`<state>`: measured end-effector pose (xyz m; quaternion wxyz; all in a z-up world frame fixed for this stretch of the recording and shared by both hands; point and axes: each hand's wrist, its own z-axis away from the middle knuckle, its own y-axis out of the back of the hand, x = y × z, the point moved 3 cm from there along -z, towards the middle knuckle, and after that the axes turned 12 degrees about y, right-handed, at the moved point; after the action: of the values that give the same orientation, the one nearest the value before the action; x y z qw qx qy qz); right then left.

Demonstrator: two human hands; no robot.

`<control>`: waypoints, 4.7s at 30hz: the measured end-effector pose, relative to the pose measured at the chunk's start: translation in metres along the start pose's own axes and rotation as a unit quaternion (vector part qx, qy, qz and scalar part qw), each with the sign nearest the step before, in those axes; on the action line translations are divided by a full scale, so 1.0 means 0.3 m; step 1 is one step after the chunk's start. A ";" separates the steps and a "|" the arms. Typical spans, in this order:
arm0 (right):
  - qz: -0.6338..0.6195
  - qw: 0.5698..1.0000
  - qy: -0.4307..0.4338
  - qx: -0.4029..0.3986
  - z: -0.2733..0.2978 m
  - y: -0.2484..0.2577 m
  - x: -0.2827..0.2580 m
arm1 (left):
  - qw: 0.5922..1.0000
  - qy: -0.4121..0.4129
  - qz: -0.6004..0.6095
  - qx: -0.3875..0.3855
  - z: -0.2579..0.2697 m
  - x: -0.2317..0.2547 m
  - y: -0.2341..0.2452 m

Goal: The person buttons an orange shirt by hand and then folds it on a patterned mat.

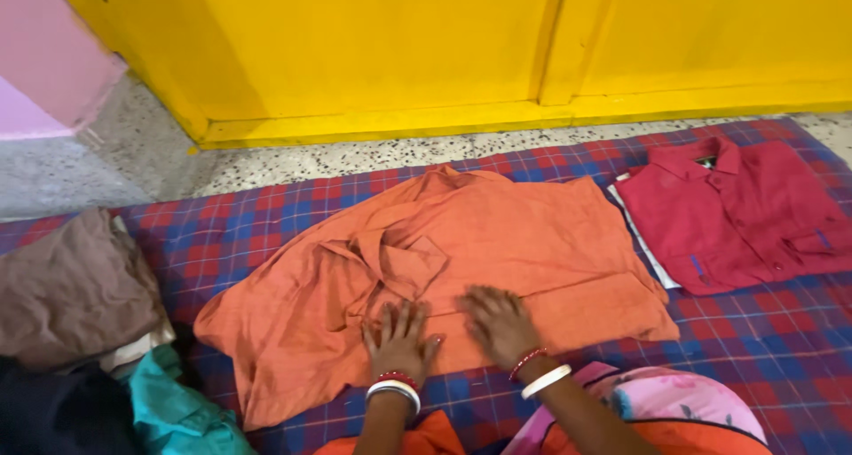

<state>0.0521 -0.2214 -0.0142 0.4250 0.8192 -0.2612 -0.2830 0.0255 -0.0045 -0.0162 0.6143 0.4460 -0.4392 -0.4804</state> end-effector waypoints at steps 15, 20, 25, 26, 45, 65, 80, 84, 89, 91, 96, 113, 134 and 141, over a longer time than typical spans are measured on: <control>-0.167 0.981 -0.096 -0.003 -0.344 -0.149 -0.231 | 0.952 -0.054 0.170 0.249 -0.013 -0.396 -0.015; -0.190 0.969 -0.064 0.142 -0.447 -0.375 -0.165 | 0.916 0.060 0.227 0.326 0.019 -0.445 0.022; -0.452 0.852 -0.207 0.166 -0.580 -0.310 0.091 | 0.928 0.080 0.251 0.263 0.000 -0.481 -0.042; -0.474 0.840 -0.167 0.203 -0.627 -0.213 0.115 | 0.924 0.078 0.260 0.268 0.001 -0.481 -0.041; -0.455 0.855 -0.173 0.176 -0.166 -0.371 0.262 | 0.822 0.266 0.492 0.106 -0.103 -0.508 -0.038; -0.524 0.631 -0.457 0.343 -0.279 -0.212 0.352 | 0.252 0.309 0.917 0.010 -0.263 -0.471 -0.154; -0.383 0.859 -0.312 0.131 -0.453 -0.045 0.181 | 0.295 0.184 0.938 -0.001 -0.202 -0.468 -0.002; -0.146 0.974 -0.133 0.113 -0.280 -0.302 0.178 | 0.324 0.231 0.917 0.002 -0.185 -0.482 -0.065; 0.033 0.993 -0.110 0.015 -0.254 -0.246 0.015 | 0.373 0.229 0.899 -0.024 -0.226 -0.505 -0.189; 0.097 0.989 -0.109 0.009 -0.277 -0.201 -0.012 | 0.387 0.228 0.893 -0.032 -0.252 -0.519 -0.237; 0.075 0.981 -0.170 0.060 -0.308 -0.094 0.098 | 0.438 0.154 0.885 -0.041 -0.263 -0.529 -0.271; 0.055 0.975 -0.043 0.209 -0.082 0.493 0.065 | 0.601 0.164 0.781 0.040 -0.336 -0.549 -0.173; -0.007 0.991 0.005 -0.131 -0.176 0.110 -0.165 | 0.360 0.448 0.680 0.456 -0.026 -0.542 -0.098; -0.139 0.968 0.027 -0.208 -0.227 -0.077 -0.378 | 0.320 0.449 0.741 0.383 -0.027 -0.588 -0.021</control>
<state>0.0235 -0.0967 0.0264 0.5495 0.7484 -0.0686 -0.3650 0.0052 0.1689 -0.0435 0.5787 0.2683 -0.3794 0.6702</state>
